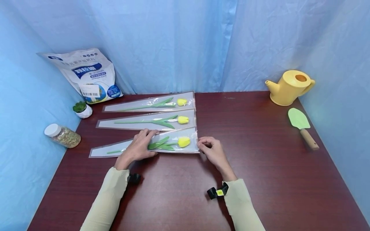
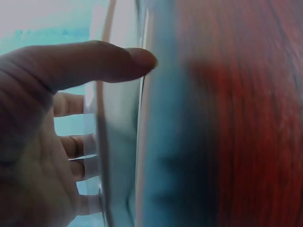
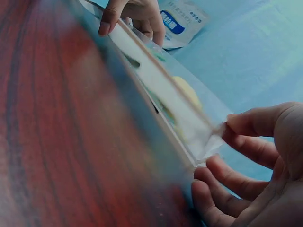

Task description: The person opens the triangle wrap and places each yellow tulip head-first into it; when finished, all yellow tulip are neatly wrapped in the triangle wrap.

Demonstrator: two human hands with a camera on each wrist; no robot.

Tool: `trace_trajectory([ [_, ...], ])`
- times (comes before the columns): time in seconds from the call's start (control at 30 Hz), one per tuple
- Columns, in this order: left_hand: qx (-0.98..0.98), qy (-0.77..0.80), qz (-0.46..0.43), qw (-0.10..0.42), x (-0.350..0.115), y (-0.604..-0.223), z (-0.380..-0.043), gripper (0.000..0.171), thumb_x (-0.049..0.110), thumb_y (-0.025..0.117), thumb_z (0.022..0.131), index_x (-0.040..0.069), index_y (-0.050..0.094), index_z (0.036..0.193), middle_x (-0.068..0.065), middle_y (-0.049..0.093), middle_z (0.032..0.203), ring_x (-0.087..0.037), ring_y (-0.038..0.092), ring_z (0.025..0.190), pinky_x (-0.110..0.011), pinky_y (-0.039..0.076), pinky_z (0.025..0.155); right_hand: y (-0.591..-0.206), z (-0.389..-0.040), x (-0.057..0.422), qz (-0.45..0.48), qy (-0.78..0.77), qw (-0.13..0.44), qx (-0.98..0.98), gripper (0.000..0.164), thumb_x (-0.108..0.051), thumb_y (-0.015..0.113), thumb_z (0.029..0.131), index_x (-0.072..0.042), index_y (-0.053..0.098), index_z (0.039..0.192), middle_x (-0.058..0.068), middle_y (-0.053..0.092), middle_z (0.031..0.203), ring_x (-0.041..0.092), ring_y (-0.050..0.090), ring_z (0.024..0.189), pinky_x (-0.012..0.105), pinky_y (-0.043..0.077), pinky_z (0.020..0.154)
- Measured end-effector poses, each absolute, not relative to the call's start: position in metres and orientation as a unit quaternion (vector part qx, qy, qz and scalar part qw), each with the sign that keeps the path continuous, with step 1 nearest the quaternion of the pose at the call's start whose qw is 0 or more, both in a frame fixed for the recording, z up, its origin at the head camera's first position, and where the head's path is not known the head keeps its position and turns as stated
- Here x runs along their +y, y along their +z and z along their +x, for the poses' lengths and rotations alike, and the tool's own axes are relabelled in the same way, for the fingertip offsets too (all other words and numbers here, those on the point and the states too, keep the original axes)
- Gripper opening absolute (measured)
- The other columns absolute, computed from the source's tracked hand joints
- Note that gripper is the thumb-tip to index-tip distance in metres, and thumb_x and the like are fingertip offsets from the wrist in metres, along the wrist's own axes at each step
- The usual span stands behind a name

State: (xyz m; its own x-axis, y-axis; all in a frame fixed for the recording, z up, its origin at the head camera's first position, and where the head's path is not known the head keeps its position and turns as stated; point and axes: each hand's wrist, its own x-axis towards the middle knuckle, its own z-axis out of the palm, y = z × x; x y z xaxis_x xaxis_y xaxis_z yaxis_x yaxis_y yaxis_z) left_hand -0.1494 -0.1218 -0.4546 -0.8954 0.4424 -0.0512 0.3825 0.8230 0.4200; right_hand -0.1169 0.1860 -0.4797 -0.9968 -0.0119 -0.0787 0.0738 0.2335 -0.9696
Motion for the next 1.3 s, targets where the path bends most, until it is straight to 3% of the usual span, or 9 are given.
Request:
trace_trajectory([
  [0.07, 0.952, 0.202, 0.211, 0.089, -0.1231, -0.4549, -0.1497, 0.083, 0.024, 0.086, 0.077, 0.016, 0.044, 0.149, -0.017, 0.052, 0.133, -0.034, 0.048, 0.123, -0.057, 0.037, 0.108, -0.4815, -0.1171, 0.1852, 0.009, -0.577, 0.035, 0.816, 0.018, -0.008, 0.069, 0.092, 0.009, 0.073, 0.097, 0.024, 0.069, 0.118, 0.002, 0.063, 0.097, 0.012, 0.048, 0.083],
  [0.27, 0.953, 0.194, 0.192, 0.128, -0.1255, -0.4547, -0.1501, 0.086, 0.024, 0.083, 0.082, 0.017, 0.037, 0.154, -0.019, 0.048, 0.14, -0.036, 0.044, 0.129, -0.062, 0.029, 0.114, -0.4837, -0.1171, 0.1805, 0.007, -0.488, 0.03, 0.872, 0.013, -0.016, 0.07, 0.091, -0.005, 0.077, 0.091, 0.012, 0.073, 0.115, 0.022, 0.066, 0.107, 0.023, 0.046, 0.091],
  [0.8, 0.949, 0.202, 0.195, 0.144, -0.125, -0.4538, -0.1513, 0.092, 0.027, 0.09, 0.073, 0.018, 0.041, 0.151, -0.016, 0.044, 0.147, -0.038, 0.037, 0.137, -0.064, 0.025, 0.117, -0.4857, -0.1158, 0.1808, 0.007, -0.454, 0.015, 0.891, 0.012, -0.017, 0.072, 0.09, -0.008, 0.077, 0.094, 0.01, 0.074, 0.1, 0.014, 0.062, 0.088, 0.028, 0.046, 0.084],
  [1.3, 0.945, 0.21, 0.203, 0.147, -0.1266, -0.4576, -0.1492, 0.098, 0.021, 0.092, 0.07, 0.017, 0.039, 0.153, -0.018, 0.042, 0.149, -0.038, 0.036, 0.138, -0.065, 0.026, 0.116, -0.4876, -0.1188, 0.1836, -0.002, -0.449, 0.048, 0.892, 0.014, -0.02, 0.07, 0.092, -0.009, 0.077, 0.097, 0.01, 0.074, 0.105, 0.023, 0.066, 0.101, 0.038, 0.048, 0.094],
])
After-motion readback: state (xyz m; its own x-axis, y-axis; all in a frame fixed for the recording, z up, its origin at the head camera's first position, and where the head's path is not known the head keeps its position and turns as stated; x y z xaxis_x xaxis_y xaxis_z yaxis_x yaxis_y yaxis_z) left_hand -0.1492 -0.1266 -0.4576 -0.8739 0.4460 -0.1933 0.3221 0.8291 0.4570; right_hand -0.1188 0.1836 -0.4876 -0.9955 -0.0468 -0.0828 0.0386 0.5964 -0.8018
